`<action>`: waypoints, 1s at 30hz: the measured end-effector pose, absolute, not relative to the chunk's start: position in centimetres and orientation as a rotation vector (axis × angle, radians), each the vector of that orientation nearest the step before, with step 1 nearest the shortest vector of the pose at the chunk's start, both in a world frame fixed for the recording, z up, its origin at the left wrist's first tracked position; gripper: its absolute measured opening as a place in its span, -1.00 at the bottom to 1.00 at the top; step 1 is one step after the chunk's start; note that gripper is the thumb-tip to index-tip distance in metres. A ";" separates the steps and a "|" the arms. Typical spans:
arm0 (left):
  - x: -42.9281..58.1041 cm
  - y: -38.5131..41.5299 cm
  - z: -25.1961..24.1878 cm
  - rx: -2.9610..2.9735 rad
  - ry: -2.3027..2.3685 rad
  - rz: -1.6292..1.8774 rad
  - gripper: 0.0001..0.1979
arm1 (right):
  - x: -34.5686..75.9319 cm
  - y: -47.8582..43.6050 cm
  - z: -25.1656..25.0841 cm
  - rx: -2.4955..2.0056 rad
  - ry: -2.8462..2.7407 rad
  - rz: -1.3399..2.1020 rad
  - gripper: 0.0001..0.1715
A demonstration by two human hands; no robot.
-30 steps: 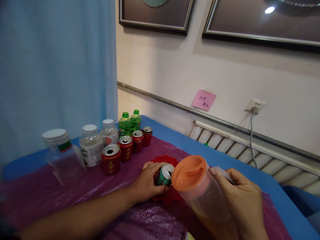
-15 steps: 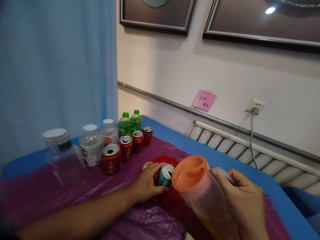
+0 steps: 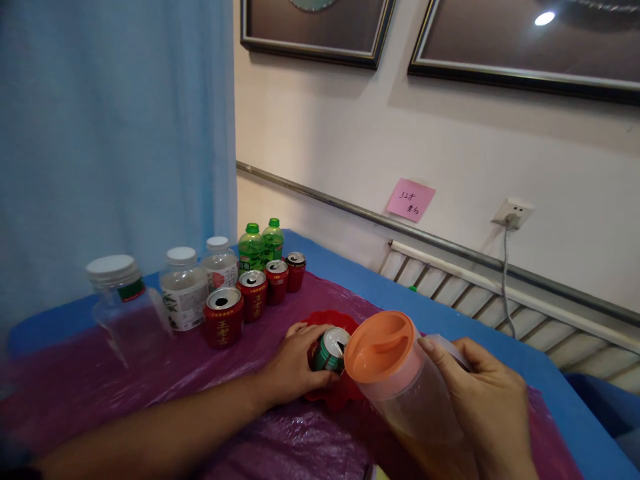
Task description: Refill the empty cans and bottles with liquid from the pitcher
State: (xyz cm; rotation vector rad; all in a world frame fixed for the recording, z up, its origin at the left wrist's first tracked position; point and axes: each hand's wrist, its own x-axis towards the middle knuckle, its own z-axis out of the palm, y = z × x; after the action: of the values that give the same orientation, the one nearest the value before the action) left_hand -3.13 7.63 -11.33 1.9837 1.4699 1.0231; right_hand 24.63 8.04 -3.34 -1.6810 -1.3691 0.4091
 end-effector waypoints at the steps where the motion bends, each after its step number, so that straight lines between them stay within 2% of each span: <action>1: -3.1 7.6 -11.3 1.986 1.474 1.020 -0.32 | 24.6 8.0 -3.3 -1.683 -1.361 0.411 -0.39; 30: -3.2 7.6 -11.1 1.990 1.463 0.992 -0.33 | 24.2 7.4 -2.5 -1.693 -1.358 0.400 -0.39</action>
State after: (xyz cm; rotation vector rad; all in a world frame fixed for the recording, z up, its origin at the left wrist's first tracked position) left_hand -3.17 7.55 -11.12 1.9901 1.4631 0.9924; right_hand 24.17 7.42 -2.54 -1.6928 -1.3579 0.3997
